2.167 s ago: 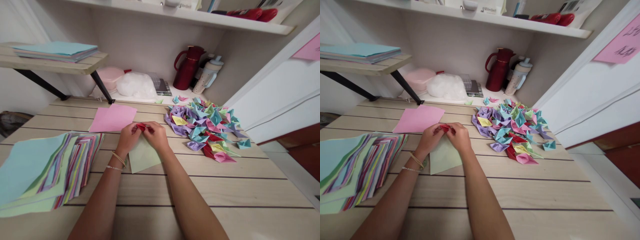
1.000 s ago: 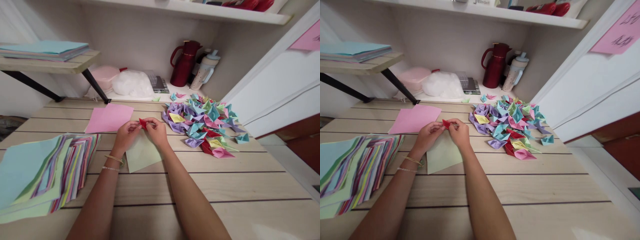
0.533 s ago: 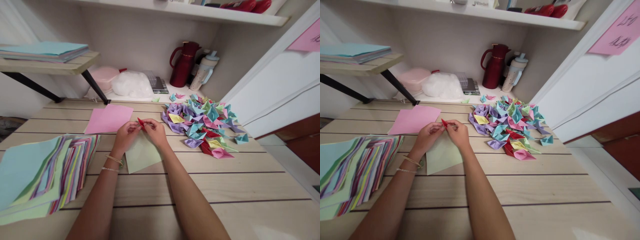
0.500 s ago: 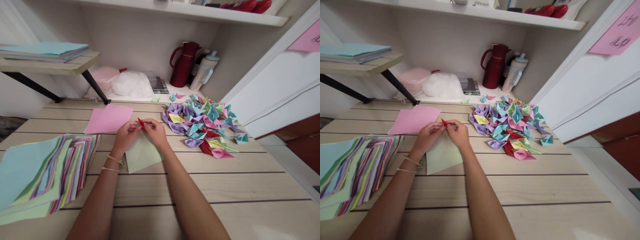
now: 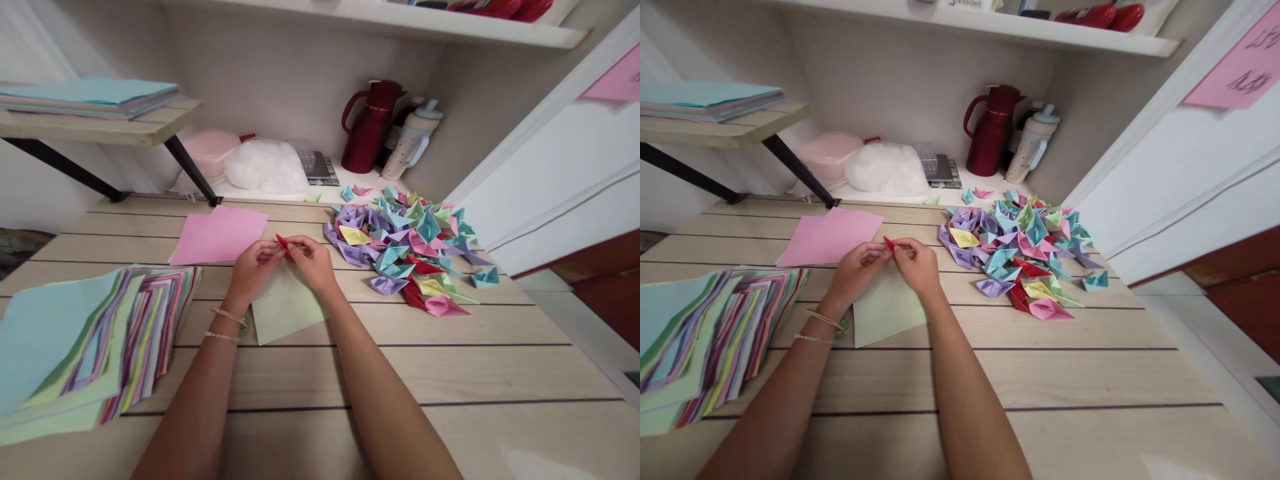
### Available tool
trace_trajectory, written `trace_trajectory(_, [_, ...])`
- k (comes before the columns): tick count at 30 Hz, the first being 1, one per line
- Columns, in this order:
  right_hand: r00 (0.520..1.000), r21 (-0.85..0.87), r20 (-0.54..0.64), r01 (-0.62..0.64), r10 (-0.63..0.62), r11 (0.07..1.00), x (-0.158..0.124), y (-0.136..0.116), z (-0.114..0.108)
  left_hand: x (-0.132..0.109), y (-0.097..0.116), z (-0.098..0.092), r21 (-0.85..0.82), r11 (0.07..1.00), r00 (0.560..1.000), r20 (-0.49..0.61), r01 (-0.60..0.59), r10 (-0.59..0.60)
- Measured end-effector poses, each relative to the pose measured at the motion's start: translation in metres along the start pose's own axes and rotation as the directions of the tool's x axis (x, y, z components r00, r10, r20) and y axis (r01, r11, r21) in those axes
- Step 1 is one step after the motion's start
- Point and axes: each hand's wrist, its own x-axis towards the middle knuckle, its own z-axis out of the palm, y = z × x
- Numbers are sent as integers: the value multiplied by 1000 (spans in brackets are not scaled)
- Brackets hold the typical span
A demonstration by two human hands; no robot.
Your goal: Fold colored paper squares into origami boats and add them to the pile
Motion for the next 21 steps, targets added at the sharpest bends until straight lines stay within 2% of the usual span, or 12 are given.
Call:
trace_trajectory(5, [1000,46,9,-16,16,999,1,2,0,0,-1,0,9,1000,1000,-1,-7,7])
trace_trajectory(8, [997,202,-37,-59,67,978,5,4,-1,0,-3,1,41,999,1000,6,-23,23])
trace_trajectory(11, [975,401,-135,-108,176,910,9,6,-2,0,-5,2,68,997,999,9,-47,46])
trace_trajectory(13, [959,451,-177,-122,223,884,11,6,-2,0,-6,3,86,995,999,3,-53,52])
trace_trajectory(15, [959,431,-179,-123,218,894,11,6,-2,0,-7,3,97,994,999,6,-54,54])
trace_trajectory(21, [991,213,-79,-85,104,973,4,5,1,1,-3,2,92,991,994,57,-101,96])
